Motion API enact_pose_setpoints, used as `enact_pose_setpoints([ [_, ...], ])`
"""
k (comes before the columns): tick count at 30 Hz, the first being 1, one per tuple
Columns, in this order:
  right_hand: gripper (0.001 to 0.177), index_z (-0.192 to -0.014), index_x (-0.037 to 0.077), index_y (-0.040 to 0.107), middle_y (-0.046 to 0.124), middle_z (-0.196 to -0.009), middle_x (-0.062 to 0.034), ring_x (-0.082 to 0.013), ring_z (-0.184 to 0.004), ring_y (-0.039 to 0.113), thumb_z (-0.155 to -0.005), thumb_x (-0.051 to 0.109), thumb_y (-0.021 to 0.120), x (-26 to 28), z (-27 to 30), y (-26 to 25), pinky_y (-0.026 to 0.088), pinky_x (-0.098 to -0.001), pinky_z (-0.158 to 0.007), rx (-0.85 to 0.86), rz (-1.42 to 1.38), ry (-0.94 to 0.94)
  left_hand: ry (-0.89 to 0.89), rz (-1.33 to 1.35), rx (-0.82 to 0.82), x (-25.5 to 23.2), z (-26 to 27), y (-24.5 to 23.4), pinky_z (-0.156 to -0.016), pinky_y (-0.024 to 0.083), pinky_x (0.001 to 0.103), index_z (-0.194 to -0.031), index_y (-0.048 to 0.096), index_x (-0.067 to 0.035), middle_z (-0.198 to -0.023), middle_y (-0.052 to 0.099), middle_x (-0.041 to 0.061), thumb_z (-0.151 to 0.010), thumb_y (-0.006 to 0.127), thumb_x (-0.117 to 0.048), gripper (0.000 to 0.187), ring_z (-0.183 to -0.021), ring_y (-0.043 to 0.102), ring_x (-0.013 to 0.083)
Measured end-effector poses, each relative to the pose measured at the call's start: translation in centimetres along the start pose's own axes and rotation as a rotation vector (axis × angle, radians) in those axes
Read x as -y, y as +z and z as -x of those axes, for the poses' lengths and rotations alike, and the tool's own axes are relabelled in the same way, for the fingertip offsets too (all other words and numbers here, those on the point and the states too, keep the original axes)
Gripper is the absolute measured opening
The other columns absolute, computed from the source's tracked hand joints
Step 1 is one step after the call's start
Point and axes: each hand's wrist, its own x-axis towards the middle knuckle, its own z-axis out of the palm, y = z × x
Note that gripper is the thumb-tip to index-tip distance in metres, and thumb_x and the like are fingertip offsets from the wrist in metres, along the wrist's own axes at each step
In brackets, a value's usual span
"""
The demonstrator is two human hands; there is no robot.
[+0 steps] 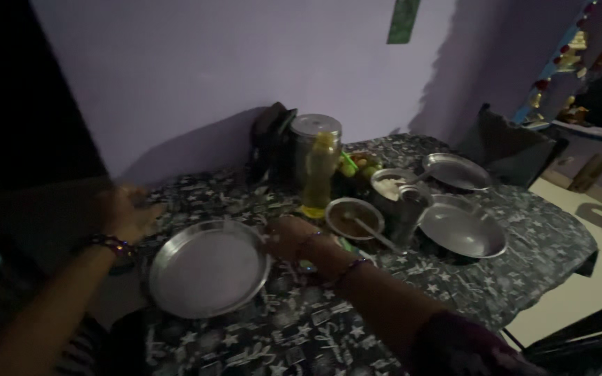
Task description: The person places plates on a dining table, wipes the table with a cloth, and serves rice and other dishes from containers into the plates using a ladle and a spoon.
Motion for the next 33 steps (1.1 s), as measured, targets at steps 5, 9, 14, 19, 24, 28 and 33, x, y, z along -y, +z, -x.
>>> enact_pose_setpoints([
  [5,0.056,-0.134,0.012,0.062,0.066,-0.132,-0.0163,-0.0366,-0.119,0.064,-0.087,0.041,0.072,-9.8,1.4,-0.7,0.052,-0.0485,-0.099,0.072,0.036,0.060,-0.117,0.158,0.057,-11.2,1.9,1.4,-0.089,0.059,0.039,-0.104,0.078,-0.010,-0.104,0.078,0.012,-0.071,0.090,-0.026,0.039,-0.095,0.075,0.0251],
  [9,0.056,-0.137,0.013,0.060,0.062,-0.137,-0.0159,-0.0378,-0.123,0.059,-0.089,0.038,0.073,-14.9,3.1,-0.9,0.048,-0.0518,-0.101,0.143,0.125,0.039,-0.146,0.142,0.041,-16.9,3.4,4.8,-0.085,0.059,0.039,-0.098,0.080,-0.012,-0.099,0.080,0.005,-0.082,0.084,-0.021,0.019,-0.090,0.075,0.0216],
  [14,0.066,-0.143,0.021,0.057,0.067,-0.132,-0.0143,-0.0361,-0.121,0.064,-0.081,0.021,0.079,-19.5,5.4,1.3,0.052,-0.0498,-0.102,0.211,0.151,0.097,-0.214,0.349,0.171,-21.1,6.0,8.1,-0.079,0.060,0.038,-0.092,0.077,-0.010,-0.090,0.080,0.004,-0.077,0.087,-0.028,0.025,-0.083,0.077,0.0203],
  [19,0.075,-0.145,0.023,0.052,0.067,-0.131,-0.0147,-0.0353,-0.120,0.065,-0.076,0.012,0.079,-22.7,7.2,3.9,0.055,-0.0483,-0.099,0.262,0.186,0.017,-0.279,0.069,0.284,-26.6,7.3,7.5,-0.074,0.061,0.039,-0.090,0.079,-0.012,-0.086,0.078,0.006,-0.084,0.083,-0.046,0.034,-0.078,0.076,0.0219],
  [24,0.081,-0.144,0.025,0.046,0.059,-0.137,-0.0145,-0.0347,-0.125,0.060,-0.074,0.023,0.088,-23.5,8.7,5.4,0.053,-0.0506,-0.098,0.274,0.140,0.151,-0.281,0.036,0.303,-29.5,7.5,8.2,-0.075,0.060,0.040,-0.089,0.079,-0.011,-0.087,0.079,0.008,-0.087,0.081,-0.049,0.039,-0.078,0.074,0.0225],
  [28,0.056,-0.137,0.020,0.056,0.068,-0.124,-0.0144,-0.0348,-0.112,0.068,-0.085,0.022,0.077,-23.3,9.6,7.9,0.057,-0.0482,-0.092,0.241,0.126,0.081,-0.176,0.102,0.282,-29.4,7.6,9.9,-0.080,0.063,0.038,-0.093,0.081,-0.012,-0.093,0.079,0.007,-0.085,0.082,-0.035,0.024,-0.083,0.076,0.0210],
  [33,0.025,-0.118,0.015,0.072,0.074,-0.116,-0.0139,-0.0346,-0.102,0.073,-0.095,0.022,0.065,-23.6,9.9,9.1,0.061,-0.0474,-0.082,0.148,0.195,0.178,-0.214,0.114,0.325,-29.7,7.0,10.4,-0.084,0.062,0.038,-0.099,0.079,-0.011,-0.099,0.079,0.006,-0.085,0.083,-0.027,0.022,-0.089,0.076,0.0208],
])
